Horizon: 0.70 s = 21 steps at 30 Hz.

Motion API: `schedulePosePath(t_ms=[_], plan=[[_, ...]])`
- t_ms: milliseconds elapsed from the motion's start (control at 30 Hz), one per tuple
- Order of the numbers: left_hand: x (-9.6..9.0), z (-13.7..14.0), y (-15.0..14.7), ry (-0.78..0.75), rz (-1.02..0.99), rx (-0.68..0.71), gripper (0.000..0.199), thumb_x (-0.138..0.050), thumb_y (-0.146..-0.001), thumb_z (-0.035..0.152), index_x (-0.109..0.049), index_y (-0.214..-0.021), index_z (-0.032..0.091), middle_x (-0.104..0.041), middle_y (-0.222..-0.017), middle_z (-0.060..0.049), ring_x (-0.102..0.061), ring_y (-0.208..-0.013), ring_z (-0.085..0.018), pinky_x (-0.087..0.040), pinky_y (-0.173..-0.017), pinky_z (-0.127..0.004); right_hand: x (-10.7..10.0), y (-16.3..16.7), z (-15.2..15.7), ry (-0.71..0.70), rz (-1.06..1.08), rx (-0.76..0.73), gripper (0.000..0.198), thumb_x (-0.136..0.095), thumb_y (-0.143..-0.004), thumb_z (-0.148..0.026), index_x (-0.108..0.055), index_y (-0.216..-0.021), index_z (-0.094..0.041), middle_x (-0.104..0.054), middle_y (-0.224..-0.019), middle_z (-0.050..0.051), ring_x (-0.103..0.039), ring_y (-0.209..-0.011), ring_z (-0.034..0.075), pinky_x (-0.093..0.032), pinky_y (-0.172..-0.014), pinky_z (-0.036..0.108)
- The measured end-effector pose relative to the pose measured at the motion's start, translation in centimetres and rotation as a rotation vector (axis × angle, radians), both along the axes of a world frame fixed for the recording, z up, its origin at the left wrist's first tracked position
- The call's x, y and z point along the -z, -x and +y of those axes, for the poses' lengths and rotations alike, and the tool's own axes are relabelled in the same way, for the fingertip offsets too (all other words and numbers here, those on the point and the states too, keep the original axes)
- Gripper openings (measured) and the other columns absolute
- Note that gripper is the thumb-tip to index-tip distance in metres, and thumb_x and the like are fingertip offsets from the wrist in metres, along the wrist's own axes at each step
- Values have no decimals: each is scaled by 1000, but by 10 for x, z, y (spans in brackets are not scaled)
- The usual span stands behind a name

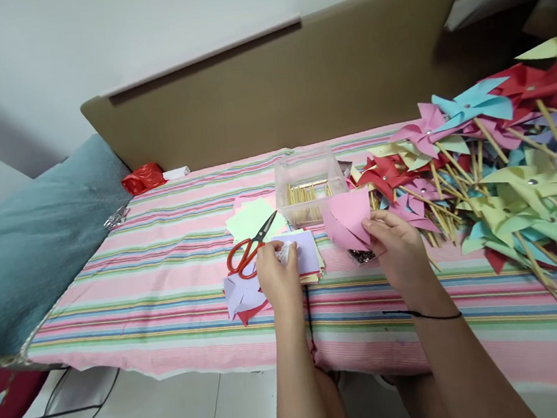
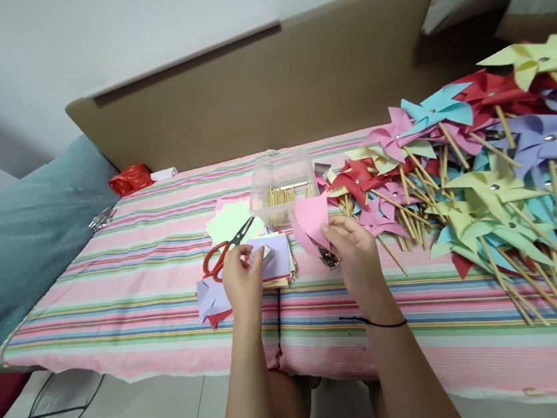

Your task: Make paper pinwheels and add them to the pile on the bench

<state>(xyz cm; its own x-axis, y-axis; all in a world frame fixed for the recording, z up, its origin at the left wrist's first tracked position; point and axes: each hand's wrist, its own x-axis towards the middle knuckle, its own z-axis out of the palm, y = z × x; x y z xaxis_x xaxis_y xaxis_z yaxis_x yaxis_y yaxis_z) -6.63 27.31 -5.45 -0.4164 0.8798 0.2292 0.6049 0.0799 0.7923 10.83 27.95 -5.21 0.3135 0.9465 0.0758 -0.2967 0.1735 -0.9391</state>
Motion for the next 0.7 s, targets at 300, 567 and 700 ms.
schedulePosePath(t_ms=[300, 567, 700], plan=[[-12, 8, -62, 244, -1379, 506, 61, -49, -79, 69, -65, -95, 13, -71, -92, -14, -68, -84, -23, -52, -75, -33, -9, -29, -10, -353, -471, -27, 11, -65, -78, -17, -66, -70, -24, -72, -94, 4, -61, -107, 24, -43, -100, 47], [-18, 3, -60, 176, -1400, 538, 65, -50, -79, 68, -65, -111, 14, -71, -101, -14, -67, -94, -26, -52, -75, -34, -12, -49, -16, -353, -855, 40, 23, -54, -80, -14, -66, -63, -25, -58, -130, 2, -49, -123, 27, -37, -102, 51], [-13, 5, -59, 160, -1248, 552, 38, -72, -73, 41, -69, -99, 13, -72, -89, -8, -66, -77, -18, -51, -69, -27, -6, -56, -15, -344, -868, 10, 24, -53, -80, -13, -66, -64, -25, -57, -130, 2, -48, -124, 27, -37, -103, 50]])
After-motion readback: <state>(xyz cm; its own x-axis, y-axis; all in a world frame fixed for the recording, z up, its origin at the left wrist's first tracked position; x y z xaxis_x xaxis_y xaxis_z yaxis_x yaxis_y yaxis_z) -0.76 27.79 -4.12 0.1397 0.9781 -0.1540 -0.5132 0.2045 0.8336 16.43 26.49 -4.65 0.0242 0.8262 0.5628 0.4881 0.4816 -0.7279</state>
